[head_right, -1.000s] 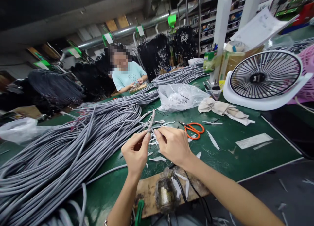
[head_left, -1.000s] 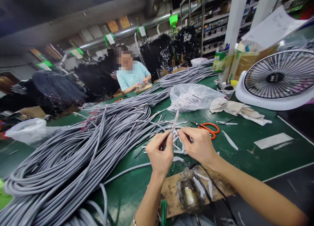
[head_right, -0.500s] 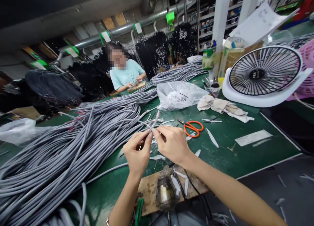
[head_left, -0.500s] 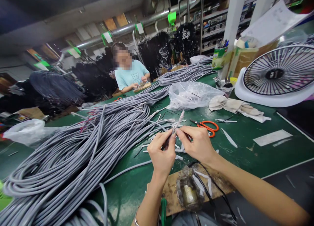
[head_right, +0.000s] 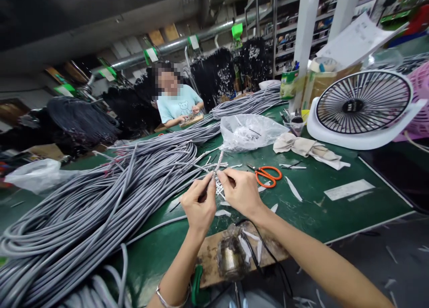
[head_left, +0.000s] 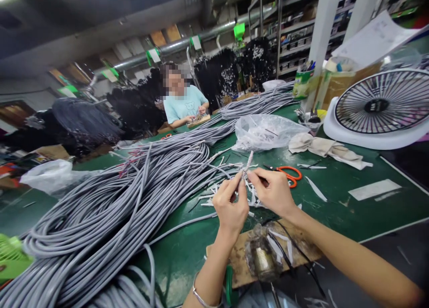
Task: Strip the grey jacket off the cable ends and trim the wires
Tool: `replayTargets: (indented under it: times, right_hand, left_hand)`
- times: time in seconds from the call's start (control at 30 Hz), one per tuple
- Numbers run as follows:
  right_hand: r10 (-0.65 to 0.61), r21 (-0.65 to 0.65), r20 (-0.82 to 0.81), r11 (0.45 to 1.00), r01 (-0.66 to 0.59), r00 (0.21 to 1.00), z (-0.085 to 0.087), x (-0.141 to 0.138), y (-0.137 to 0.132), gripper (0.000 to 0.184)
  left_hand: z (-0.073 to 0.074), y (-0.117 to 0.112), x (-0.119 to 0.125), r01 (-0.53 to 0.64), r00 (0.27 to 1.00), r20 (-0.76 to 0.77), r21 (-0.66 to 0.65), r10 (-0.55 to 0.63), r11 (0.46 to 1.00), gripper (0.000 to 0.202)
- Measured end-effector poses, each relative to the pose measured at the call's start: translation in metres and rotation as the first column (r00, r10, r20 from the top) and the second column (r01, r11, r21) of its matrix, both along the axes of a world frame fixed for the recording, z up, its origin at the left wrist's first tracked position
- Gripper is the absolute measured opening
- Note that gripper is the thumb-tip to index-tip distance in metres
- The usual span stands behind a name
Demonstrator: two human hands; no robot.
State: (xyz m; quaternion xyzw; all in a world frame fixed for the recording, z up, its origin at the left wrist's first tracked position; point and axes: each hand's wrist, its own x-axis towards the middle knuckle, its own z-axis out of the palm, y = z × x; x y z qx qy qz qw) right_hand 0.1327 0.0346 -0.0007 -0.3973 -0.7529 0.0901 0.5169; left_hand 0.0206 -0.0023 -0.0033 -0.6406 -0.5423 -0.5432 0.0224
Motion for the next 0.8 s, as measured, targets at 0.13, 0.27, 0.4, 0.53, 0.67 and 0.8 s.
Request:
replayTargets:
  times: [0.13,0.27,0.4,0.53,0.67,0.8]
  right_hand:
    - [0.029,0.237,-0.004,0.971,-0.027,1.0,-0.001,-0.002,-0.012,0.021]
    - [0.228,0.586,0.106,0.773,-0.246,0.968,-0.005,-0.007,-0.027,0.029]
    - [0.114,0.271,0.063,0.954,-0.127,0.992,-0.003,-0.003,-0.016,0.024]
    - [0.029,0.0,0.062,1.0,-0.029,0.998,-0.001,0.003,-0.001,0.026]
    - [0.067,-0.026,0.062,0.998,-0.065,0.996,-0.003,0.0,-0.003,0.027]
    - [0.082,-0.045,0.042,0.996,-0.08,0.996,-0.003,-0.002,-0.005,0.026]
  left_hand:
    - [-0.001,0.003,0.0,-0.042,0.996,-0.079,-0.05,0.038,0.998,0.028]
    - [0.0,0.017,-0.004,-0.048,0.999,-0.026,-0.25,0.043,0.967,0.021]
    - [0.004,0.017,-0.008,-0.062,0.998,0.015,-0.175,0.065,0.983,0.023]
    - [0.007,0.005,-0.008,-0.05,0.998,0.032,-0.109,0.054,0.993,0.024]
    - [0.005,0.001,-0.006,-0.004,0.995,0.103,-0.096,0.014,0.995,0.024]
    - [0.003,0.001,-0.004,0.007,0.998,0.067,-0.088,-0.001,0.996,0.021]
